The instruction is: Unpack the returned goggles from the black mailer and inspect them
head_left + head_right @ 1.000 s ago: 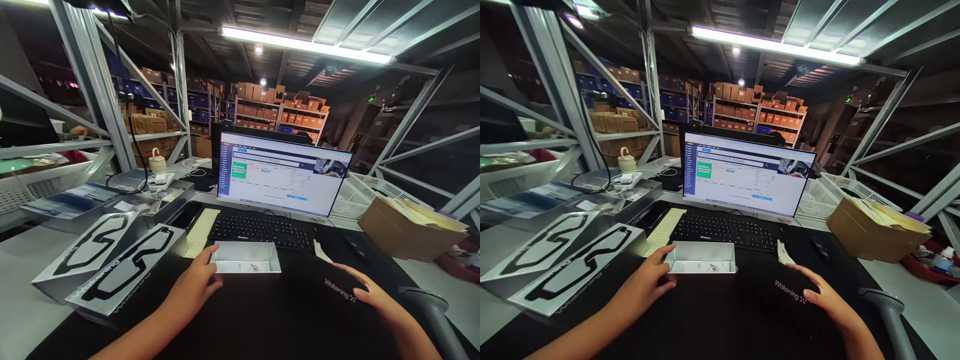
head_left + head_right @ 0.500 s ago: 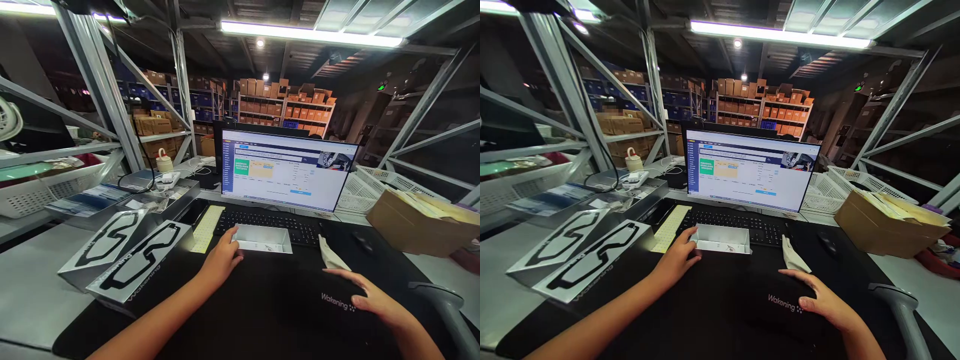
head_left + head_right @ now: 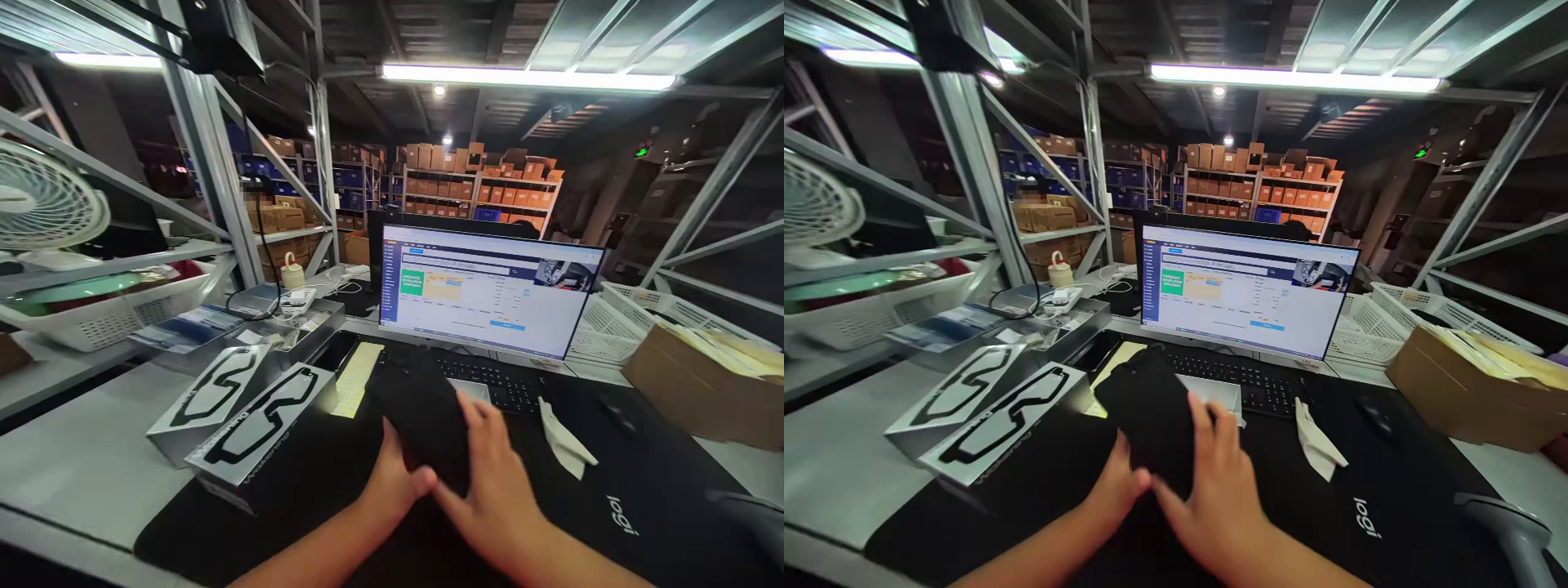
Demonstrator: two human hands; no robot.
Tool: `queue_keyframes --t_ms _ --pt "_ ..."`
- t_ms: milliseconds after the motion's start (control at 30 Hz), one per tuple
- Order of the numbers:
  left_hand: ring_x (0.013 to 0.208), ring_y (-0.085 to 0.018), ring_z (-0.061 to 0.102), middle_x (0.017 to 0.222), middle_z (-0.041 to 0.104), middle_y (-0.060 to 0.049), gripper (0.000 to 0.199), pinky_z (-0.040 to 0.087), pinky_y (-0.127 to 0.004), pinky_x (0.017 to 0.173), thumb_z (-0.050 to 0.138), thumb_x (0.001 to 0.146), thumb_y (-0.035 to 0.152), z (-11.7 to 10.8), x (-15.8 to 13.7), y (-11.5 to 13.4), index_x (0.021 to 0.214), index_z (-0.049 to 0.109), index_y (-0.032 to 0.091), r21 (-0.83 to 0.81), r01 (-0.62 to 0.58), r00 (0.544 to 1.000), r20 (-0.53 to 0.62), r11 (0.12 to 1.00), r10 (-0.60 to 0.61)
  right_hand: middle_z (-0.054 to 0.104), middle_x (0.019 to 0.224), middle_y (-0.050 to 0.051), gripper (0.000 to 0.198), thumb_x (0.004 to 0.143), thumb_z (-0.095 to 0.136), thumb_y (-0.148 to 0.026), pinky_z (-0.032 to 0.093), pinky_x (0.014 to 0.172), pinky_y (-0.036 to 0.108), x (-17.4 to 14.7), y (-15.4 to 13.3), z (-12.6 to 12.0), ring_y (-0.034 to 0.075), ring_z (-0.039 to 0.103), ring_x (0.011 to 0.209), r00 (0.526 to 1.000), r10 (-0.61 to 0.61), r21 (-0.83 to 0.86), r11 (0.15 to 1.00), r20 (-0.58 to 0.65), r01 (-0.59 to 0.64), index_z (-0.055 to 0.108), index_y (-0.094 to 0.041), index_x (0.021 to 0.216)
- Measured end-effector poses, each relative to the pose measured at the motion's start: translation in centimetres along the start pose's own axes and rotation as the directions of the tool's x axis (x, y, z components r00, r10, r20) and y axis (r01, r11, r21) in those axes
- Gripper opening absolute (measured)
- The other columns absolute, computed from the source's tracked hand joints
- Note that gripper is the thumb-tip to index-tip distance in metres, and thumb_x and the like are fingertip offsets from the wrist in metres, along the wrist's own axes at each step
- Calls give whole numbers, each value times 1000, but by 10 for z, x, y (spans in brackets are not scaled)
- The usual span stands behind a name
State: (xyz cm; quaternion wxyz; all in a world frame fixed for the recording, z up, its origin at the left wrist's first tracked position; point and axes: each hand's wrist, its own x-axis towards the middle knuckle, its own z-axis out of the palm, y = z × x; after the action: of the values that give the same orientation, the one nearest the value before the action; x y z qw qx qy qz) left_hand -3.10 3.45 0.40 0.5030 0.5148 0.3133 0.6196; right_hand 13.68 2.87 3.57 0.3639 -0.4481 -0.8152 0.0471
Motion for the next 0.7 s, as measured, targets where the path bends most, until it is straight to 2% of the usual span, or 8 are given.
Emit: queue_keyframes --t_ms 100,167,233,300,400,467,533,700 --pt "128 -37 57 139 56 -19 108 43 -55 112 77 72 61 -16 0 16 154 20 19 88 46 975 -222 995 -25 31 150 24 110 81 75 -37 56 97 59 -2 -9 24 43 44 134 978 -180 -35 982 103 184 1 -23 162" --pt "130 -37 55 142 55 -18 105 42 -56 113 77 71 53 -35 0 25 154 21 19 255 22 962 -270 967 49 37 149 19 89 87 72 -36 55 101 54 9 -4 15 36 47 133 961 -239 57 971 140 233 21 -27 159" --pt "135 -39 51 145 52 -19 104 38 -59 115 77 67 44 -54 -2 30 153 25 18 487 4 969 -218 873 117 44 145 15 55 96 60 -31 53 104 50 31 2 -6 30 51 131 966 -257 107 962 38 252 41 -29 149" --pt "139 -40 46 150 47 -18 104 34 -60 118 78 62 34 -67 -5 31 153 30 20 707 -14 985 -110 707 130 48 142 15 41 101 50 -23 49 107 52 56 3 -28 29 51 131 948 -314 53 947 -48 316 50 -26 142" --pt "138 -38 47 152 46 -17 104 37 -59 117 78 61 29 -75 -10 27 153 30 24 858 -46 993 -17 512 117 60 134 13 35 99 55 -18 54 100 45 81 -3 -40 27 61 118 898 -401 -25 911 181 412 59 -20 134" --pt "137 -37 50 151 47 -17 102 42 -58 114 77 64 32 -76 -13 24 153 27 22 880 -47 989 -28 473 149 66 126 12 34 95 67 -22 59 89 39 84 -9 -33 26 68 105 866 -367 -76 907 339 414 63 -17 128" --pt "136 -37 50 150 48 -19 101 43 -57 113 76 66 34 -77 -14 22 153 27 20 889 -45 984 -38 456 172 71 111 12 37 92 71 -19 59 73 34 81 -14 -20 26 71 90 864 -311 -207 886 397 415 63 -12 127" --pt "139 -34 48 153 46 -16 97 40 -56 116 75 68 36 -78 -11 24 152 29 22 873 34 982 -120 486 147 68 81 9 16 92 55 -4 39 50 28 76 -26 -4 22 68 67 891 -157 -480 796 426 369 68 -14 90"
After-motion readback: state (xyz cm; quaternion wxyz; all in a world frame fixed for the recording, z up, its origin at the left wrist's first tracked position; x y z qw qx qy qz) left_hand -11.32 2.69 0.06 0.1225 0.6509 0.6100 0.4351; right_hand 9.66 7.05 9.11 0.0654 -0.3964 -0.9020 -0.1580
